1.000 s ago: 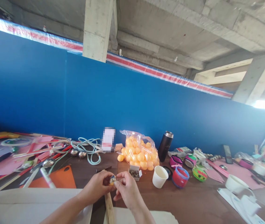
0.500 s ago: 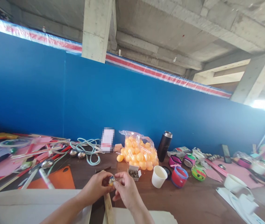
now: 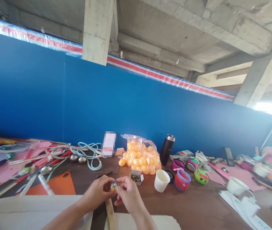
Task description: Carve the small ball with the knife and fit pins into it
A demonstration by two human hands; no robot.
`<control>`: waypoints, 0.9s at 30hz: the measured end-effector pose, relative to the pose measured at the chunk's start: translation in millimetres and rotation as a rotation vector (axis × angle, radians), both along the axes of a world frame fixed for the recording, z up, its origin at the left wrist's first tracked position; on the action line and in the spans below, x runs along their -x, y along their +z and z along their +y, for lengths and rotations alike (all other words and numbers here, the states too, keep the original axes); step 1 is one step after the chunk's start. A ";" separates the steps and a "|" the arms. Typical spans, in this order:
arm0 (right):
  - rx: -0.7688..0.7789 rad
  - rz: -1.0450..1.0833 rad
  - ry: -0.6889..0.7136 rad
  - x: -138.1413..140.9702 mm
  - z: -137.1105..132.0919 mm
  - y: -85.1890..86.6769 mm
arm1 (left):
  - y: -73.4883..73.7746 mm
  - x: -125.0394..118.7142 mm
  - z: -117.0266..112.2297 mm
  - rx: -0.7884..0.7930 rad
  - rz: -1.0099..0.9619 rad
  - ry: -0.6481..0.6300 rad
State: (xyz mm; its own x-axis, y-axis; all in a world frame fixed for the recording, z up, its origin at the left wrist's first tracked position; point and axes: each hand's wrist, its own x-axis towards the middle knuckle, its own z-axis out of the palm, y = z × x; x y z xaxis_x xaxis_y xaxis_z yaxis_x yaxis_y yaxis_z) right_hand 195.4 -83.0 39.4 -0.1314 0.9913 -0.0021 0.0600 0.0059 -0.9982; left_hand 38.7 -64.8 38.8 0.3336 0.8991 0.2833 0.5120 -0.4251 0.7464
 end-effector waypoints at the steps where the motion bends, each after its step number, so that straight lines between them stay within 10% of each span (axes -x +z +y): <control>1: 0.002 0.000 0.000 -0.2 0.6 -0.6 | 0.3 0.0 -0.1 -0.002 0.005 -0.001; 27: 0.028 0.052 0.004 -5.1 -0.4 5.5 | 7.1 -0.1 -3.3 0.030 0.034 -0.016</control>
State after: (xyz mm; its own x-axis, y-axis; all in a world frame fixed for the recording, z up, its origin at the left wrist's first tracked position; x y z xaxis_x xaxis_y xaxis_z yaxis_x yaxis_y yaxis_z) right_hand 200.4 -83.4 44.9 -0.1361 0.9904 -0.0226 0.0079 -0.0217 -0.9997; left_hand 38.8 -68.1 45.9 0.3565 0.9016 0.2448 0.5308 -0.4111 0.7411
